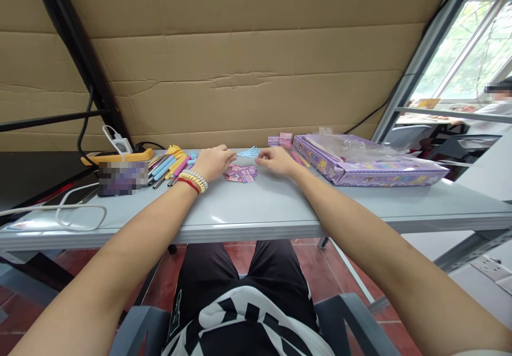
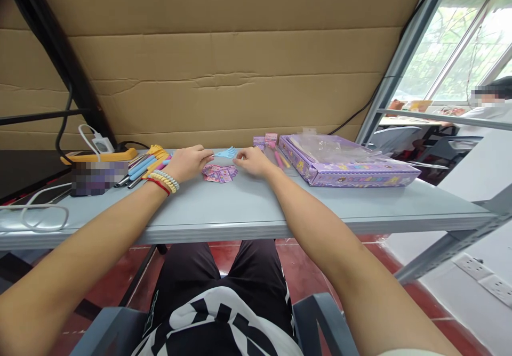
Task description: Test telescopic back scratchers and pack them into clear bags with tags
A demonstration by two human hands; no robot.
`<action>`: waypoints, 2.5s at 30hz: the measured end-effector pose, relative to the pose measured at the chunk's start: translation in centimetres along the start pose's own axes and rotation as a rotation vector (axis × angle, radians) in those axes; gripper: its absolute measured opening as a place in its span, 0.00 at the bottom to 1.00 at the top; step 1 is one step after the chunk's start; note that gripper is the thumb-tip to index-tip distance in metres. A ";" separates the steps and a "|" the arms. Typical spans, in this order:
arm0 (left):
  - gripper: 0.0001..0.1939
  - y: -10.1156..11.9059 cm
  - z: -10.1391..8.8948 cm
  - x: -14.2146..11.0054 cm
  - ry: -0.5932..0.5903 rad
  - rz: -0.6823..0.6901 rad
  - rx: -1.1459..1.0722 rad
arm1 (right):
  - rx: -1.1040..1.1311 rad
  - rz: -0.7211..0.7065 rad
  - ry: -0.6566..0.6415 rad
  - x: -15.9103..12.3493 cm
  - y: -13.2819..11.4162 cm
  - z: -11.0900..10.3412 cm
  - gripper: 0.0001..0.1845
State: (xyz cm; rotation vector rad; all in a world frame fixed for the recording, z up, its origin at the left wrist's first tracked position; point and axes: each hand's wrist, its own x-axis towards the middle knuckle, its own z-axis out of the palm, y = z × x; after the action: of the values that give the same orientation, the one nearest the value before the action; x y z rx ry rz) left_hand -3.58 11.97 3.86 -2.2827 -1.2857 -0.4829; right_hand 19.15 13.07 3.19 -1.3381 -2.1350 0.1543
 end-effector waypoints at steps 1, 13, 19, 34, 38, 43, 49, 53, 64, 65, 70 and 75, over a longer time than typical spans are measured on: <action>0.20 0.0 0.0 0.0 -0.009 -0.004 0.002 | -0.007 0.010 -0.023 0.0 0.0 0.0 0.12; 0.20 0.4 -0.1 0.1 -0.023 -0.063 -0.048 | -0.087 0.015 -0.266 0.0 -0.4 0.5 0.15; 0.20 0.6 -0.2 0.0 -0.036 -0.058 -0.048 | -0.078 0.049 -0.334 -0.2 -0.7 0.2 0.16; 0.19 0.8 -0.1 0.1 -0.060 -0.076 -0.068 | 0.155 0.346 -0.569 1.9 -0.2 0.7 0.19; 0.19 0.6 -0.1 0.1 -0.067 -0.067 -0.067 | 0.213 0.426 -0.564 2.2 0.0 0.7 0.20; 0.19 0.6 -0.1 0.1 -0.075 -0.077 -0.086 | 0.215 0.352 -0.457 1.3 0.2 0.9 0.17; 0.19 0.6 -0.4 0.0 -0.066 -0.091 -0.113 | -0.011 0.108 -0.308 0.2 -0.9 0.1 0.09; 0.19 -0.1 -0.7 -0.1 -0.045 -0.139 -0.146 | -0.095 0.065 -0.178 0.2 -0.8 -1.2 0.09; 0.20 -1.6 -1.7 -0.3 -0.001 -0.244 -0.247 | -0.390 0.579 0.586 -2.0 0.7 -8.2 0.16; 0.20 -1.6 -1.8 -0.3 -0.004 -0.250 -0.250 | -0.384 0.611 0.605 -2.2 0.9 -8.6 0.18; 0.20 -1.4 -1.8 -0.3 -0.024 -0.250 -0.258 | -0.329 0.801 0.574 -2.8 3.0 -10.1 0.19; 0.19 -1.5 -1.7 -0.3 -0.032 -0.240 -0.266 | -0.313 0.793 0.534 -2.7 4.5 -10.3 0.14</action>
State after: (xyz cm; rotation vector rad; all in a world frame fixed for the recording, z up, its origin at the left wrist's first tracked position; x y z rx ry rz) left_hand -5.12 11.49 5.42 -2.3641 -1.6054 -0.7425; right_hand 29.12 10.77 8.56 -2.0714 -1.1402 -0.2139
